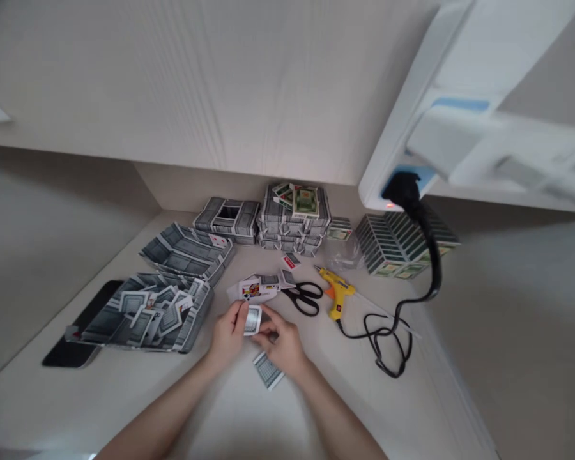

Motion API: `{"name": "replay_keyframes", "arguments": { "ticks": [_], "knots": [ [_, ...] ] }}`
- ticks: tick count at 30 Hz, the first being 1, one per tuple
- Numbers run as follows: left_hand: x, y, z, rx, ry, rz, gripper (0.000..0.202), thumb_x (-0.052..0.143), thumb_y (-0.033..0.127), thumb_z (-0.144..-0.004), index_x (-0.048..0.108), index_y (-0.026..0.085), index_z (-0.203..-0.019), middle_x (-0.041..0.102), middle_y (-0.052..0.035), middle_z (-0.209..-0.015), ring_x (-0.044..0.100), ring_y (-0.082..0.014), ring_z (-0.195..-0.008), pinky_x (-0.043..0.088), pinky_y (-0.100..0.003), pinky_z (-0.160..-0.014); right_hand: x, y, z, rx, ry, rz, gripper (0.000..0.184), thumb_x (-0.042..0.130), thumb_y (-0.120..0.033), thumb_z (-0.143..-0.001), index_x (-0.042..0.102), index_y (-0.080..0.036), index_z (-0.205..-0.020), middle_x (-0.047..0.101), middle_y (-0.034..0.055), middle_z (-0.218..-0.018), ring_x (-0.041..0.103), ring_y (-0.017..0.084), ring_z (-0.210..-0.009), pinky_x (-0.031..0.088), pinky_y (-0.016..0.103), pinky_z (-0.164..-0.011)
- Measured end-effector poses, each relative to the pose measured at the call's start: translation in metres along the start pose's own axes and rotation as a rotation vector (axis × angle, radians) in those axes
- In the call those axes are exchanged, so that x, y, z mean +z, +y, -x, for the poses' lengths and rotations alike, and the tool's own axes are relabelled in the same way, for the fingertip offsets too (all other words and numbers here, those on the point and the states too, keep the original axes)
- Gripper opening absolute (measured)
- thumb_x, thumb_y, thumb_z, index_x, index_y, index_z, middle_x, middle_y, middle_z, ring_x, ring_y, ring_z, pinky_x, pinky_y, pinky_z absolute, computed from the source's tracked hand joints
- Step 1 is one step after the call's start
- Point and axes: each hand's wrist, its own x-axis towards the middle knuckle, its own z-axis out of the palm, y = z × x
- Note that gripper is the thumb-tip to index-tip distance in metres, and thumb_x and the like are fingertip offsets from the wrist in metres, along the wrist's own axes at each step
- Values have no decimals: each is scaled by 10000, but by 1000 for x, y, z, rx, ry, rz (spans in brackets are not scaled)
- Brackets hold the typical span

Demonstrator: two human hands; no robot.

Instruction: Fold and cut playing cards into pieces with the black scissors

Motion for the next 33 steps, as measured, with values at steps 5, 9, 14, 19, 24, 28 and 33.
{"name": "replay_keyframes", "arguments": {
  "ticks": [5,9,14,19,24,28,33],
  "knots": [
    [-3,4,-2,-53,-24,100,328,320,417,-853,490,175,-710,499,20,-539,470,-106,-489,338,-199,-466,2,-1,0,23,-27,-42,567,623,-193,-700,424,-232,-1230,703,10,-764,657,180,-676,536,324,-668],
    [-3,4,-1,-67,-13,133,329,344,421,-839,502,165,-706,514,20,-552,472,-102,-492,341,-192,-465,1,1,3,33,-37,-35,560,611,-184,-707,420,-220,-1232,705,13,-789,658,172,-703,525,303,-687],
    [2,1,3,-8,42,101,294,336,397,-851,504,172,-766,531,26,-573,488,-96,-498,347,-188,-484,1,1,7,-16,-27,-12,579,600,-174,-715,393,-218,-1255,692,9,-784,642,153,-694,516,281,-685],
    [8,0,-4,87,67,46,276,360,387,-847,521,174,-776,535,18,-573,498,-99,-510,342,-192,-494,-3,9,-1,-96,-32,49,593,634,-183,-686,402,-191,-1232,654,6,-728,609,146,-637,502,284,-653],
    [5,0,-14,87,-76,175,336,307,430,-860,510,176,-777,491,35,-484,477,-99,-427,340,-199,-444,-8,20,-15,-101,-6,19,555,672,-221,-664,462,-180,-1176,657,19,-730,617,165,-649,495,301,-643],
    [1,-2,-15,80,-181,147,328,288,430,-865,497,182,-818,462,51,-433,448,-102,-358,324,-206,-410,-8,21,-18,-98,-33,-2,561,675,-221,-666,463,-188,-1184,656,19,-736,618,165,-651,500,306,-657],
    [3,-7,-19,128,-79,57,259,344,361,-850,511,177,-776,509,30,-521,482,-103,-461,337,-202,-470,-5,15,-16,-103,-35,46,563,662,-200,-669,456,-200,-1193,639,4,-726,612,151,-628,506,298,-639]
  ]
}}
